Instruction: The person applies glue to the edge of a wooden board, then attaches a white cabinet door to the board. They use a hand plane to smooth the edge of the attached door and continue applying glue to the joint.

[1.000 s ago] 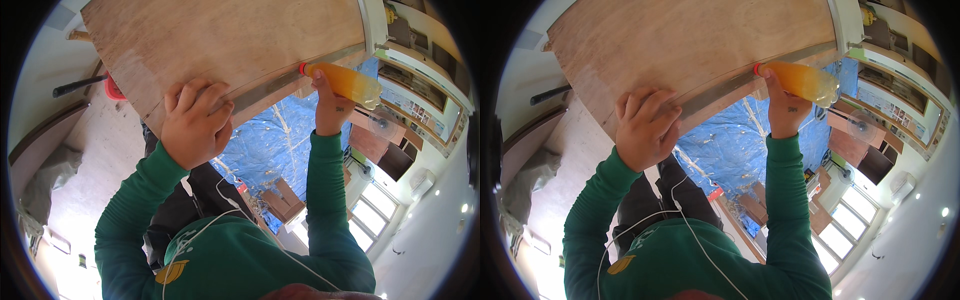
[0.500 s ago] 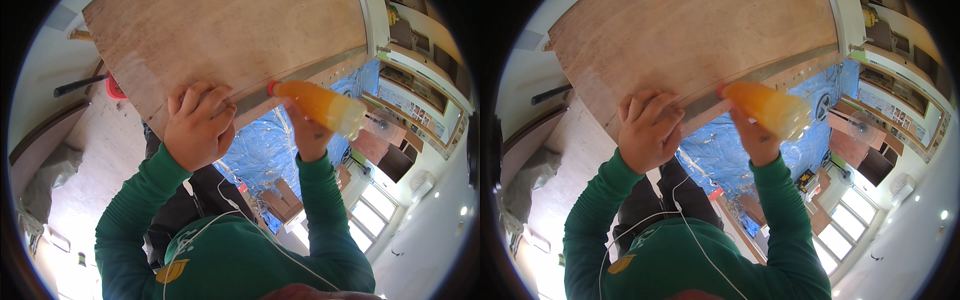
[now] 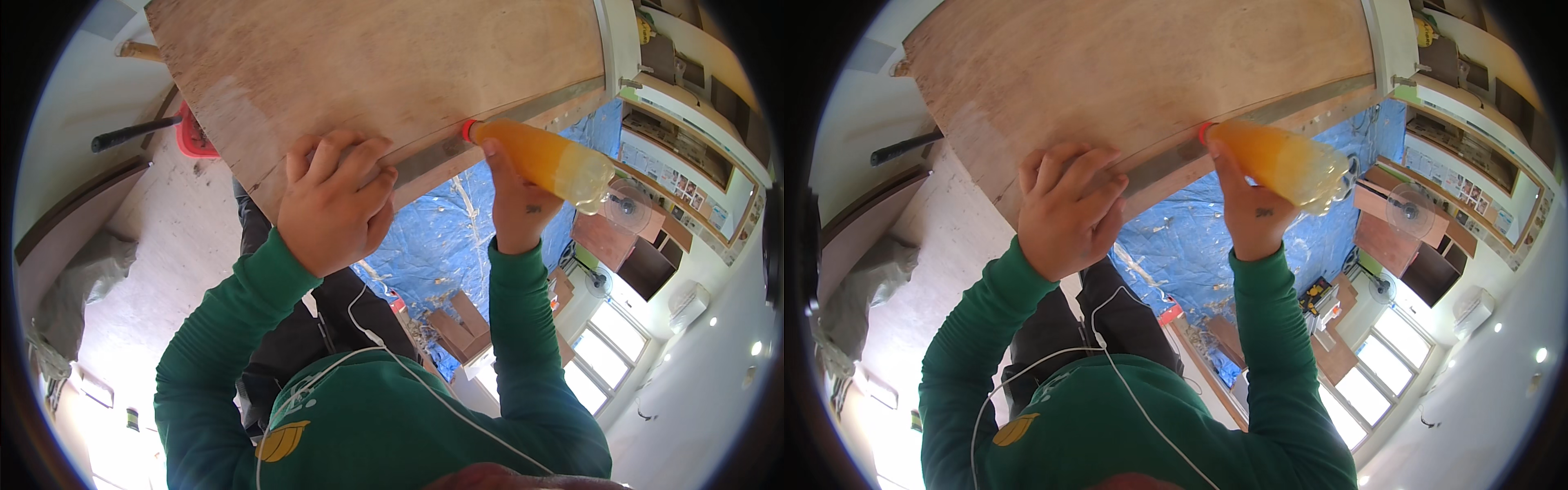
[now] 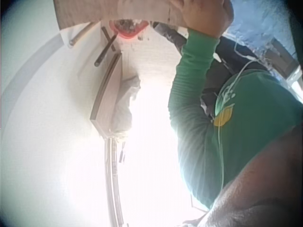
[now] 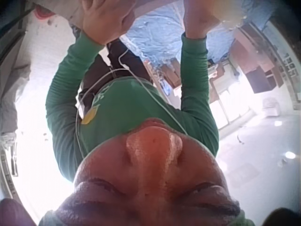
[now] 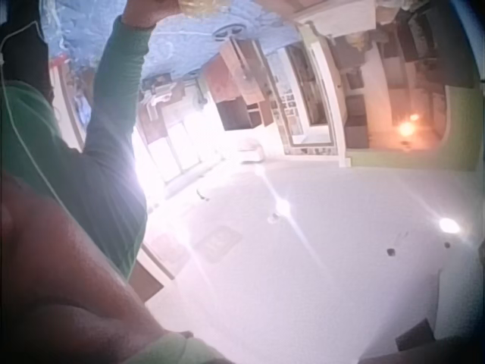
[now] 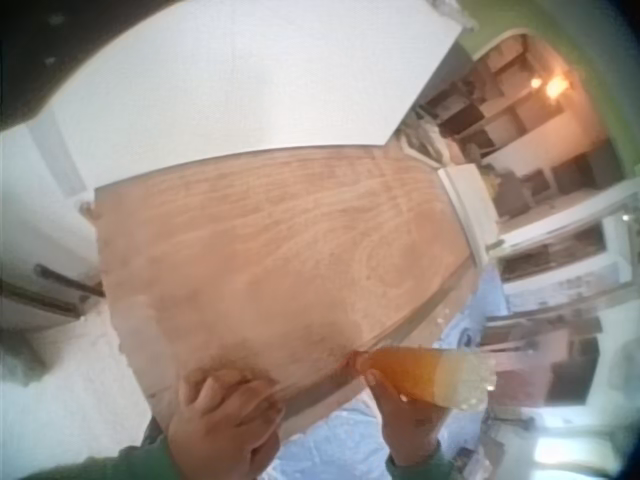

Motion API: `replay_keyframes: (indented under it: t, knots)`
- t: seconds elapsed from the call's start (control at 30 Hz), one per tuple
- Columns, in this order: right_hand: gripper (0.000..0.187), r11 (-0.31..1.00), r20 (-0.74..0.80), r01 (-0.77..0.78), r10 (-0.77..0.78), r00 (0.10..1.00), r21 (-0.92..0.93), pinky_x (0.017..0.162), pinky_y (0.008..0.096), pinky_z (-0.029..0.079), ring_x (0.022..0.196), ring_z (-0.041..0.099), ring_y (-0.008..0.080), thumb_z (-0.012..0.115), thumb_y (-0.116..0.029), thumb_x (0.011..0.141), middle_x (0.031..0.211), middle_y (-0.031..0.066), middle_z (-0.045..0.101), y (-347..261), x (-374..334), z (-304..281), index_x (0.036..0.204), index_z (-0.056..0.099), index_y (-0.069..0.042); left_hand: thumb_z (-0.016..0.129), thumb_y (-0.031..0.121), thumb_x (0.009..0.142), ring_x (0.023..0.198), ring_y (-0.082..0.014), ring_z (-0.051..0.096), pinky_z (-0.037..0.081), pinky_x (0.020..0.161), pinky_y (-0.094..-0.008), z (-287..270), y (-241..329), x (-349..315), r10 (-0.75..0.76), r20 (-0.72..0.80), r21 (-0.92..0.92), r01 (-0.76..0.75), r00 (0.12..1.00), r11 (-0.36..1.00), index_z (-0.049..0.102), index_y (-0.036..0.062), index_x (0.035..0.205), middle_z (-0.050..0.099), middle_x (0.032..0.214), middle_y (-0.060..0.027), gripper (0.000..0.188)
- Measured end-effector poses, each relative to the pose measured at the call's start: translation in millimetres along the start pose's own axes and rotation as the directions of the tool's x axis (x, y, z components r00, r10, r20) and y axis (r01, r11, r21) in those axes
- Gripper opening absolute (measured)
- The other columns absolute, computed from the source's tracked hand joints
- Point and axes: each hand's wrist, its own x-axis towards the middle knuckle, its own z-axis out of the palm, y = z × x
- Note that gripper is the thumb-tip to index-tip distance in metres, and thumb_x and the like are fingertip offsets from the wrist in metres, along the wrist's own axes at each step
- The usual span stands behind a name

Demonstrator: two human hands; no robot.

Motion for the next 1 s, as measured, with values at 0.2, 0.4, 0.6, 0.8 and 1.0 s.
replay_keyframes:
  t: [0.2,0.4,0.6,0.8,1.0]
  knots:
    - [0.05,0.992,0.189,0.123,-0.113,0.975,-0.041,0.091,0.0327,0.057,0.105,0.071,0.0207,0.089,-0.004,0.083,0.119,0.0122,0.073,-6.5,-39.2,4.1,0.128,0.065,0.0,0.076,0.013,0.077,0.12,-0.0308,0.058,0.036,0.104,-0.0513,-1.2,0.9,0.6,-0.008,0.013,-0.007,0.008,1.0,1.0,0.077,0.0116,0.098,0.067,0.133,-0.0041,0.021]
    - [0.043,0.991,-0.042,-0.092,0.097,0.994,0.101,0.088,0.0325,0.061,0.104,0.073,0.0224,0.085,0.004,0.086,0.118,0.0127,0.075,15.8,2.4,-15.2,0.125,0.068,0.002,0.076,0.012,0.076,0.119,-0.03,0.057,0.036,0.104,-0.0506,-0.8,0.9,-0.8,-0.001,0.005,0.002,0.001,1.0,1.0,0.077,0.0122,0.098,0.067,0.132,-0.0031,0.022]
    - [0.043,0.986,0.122,0.167,-0.169,0.978,0.028,0.092,0.0334,0.059,0.107,0.072,0.0219,0.085,0.002,0.086,0.118,0.012,0.074,1.4,-41.6,-1.0,0.125,0.067,0.002,0.076,0.012,0.076,0.119,-0.0293,0.057,0.036,0.104,-0.05,-0.1,0.1,0.0,-0.011,0.005,0.003,0.011,1.0,1.0,0.078,0.0126,0.097,0.068,0.131,-0.0025,0.021]
    - [0.047,0.997,0.13,0.071,-0.071,0.989,0.01,0.091,0.0332,0.059,0.107,0.072,0.0215,0.083,-0.001,0.09,0.121,0.0118,0.074,19.0,-23.8,-15.2,0.132,0.063,0.001,0.076,0.012,0.076,0.119,-0.0293,0.057,0.037,0.104,-0.0496,-0.3,0.8,0.1,-0.008,0.006,0.012,0.008,1.0,1.0,0.078,0.0127,0.097,0.068,0.131,-0.0025,0.022]
    - [0.053,0.989,0.231,0.135,-0.118,0.966,-0.058,0.098,0.036,0.056,0.121,0.065,0.0222,0.083,-0.008,0.091,0.131,0.0127,0.068,5.2,-50.9,-6.1,0.137,0.059,0.001,0.076,0.013,0.077,0.12,-0.0297,0.057,0.036,0.104,-0.0499,-1.1,1.1,1.3,-0.016,0.019,0.007,0.015,1.0,1.0,0.078,0.0124,0.097,0.068,0.131,-0.0028,0.02]
